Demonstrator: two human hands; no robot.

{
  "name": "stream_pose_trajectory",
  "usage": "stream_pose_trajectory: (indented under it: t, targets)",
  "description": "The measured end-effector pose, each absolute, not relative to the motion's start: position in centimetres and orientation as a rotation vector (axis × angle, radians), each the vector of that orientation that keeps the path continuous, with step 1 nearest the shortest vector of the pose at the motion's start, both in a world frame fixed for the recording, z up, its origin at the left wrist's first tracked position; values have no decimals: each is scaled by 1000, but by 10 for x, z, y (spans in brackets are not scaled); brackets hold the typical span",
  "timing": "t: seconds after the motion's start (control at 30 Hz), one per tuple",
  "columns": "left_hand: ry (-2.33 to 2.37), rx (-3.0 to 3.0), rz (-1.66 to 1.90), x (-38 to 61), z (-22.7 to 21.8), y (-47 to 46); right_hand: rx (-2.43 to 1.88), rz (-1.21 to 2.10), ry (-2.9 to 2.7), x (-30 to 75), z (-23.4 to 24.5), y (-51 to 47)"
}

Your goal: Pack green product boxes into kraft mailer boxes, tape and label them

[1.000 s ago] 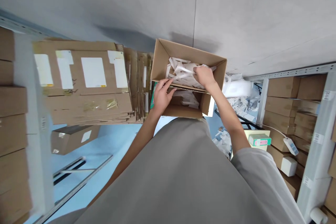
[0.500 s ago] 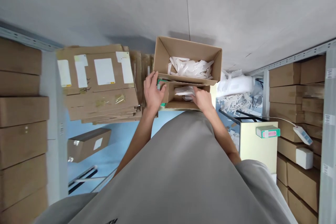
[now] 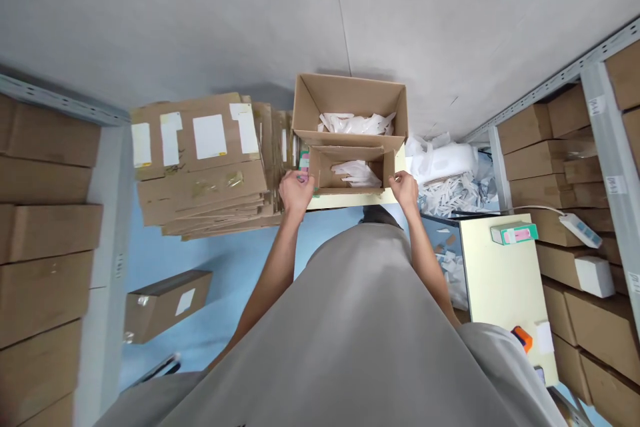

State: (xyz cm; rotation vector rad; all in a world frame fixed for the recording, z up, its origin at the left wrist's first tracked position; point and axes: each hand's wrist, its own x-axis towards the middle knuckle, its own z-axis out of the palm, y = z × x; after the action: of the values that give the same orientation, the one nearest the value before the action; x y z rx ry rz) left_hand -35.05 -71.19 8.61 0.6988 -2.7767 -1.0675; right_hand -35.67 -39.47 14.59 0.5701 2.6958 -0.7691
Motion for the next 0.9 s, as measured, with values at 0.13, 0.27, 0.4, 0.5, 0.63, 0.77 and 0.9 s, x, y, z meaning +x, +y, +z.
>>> stream_pose_trajectory:
  t: [0.13, 0.27, 0.4, 0.5, 0.63, 0.77, 0.9]
  targets:
    - [-2769, 586, -1110, -332, 95, -700, 680, -929, 2745, -315, 157, -372]
    - [-2784, 450, -1195, -311, 107, -666, 850, -1079, 2732, -263, 171, -340]
    - [-2808, 300, -1281, -294, 120, -620, 1045, -1208, 2701, -214, 179, -306]
    - [-2839, 152, -1356, -283, 127, -579, 1224, -1274, 2653, -176, 178, -276]
    - [-2897, -153, -1424, -269, 130, -503, 1529, -1307, 2562, -112, 172, -226]
    - [-2934, -557, -1464, -249, 129, -400, 1812, -1309, 2466, -33, 167, -169]
    - [-2939, -956, -1485, -219, 126, -292, 2148, -1279, 2340, 48, 162, -114]
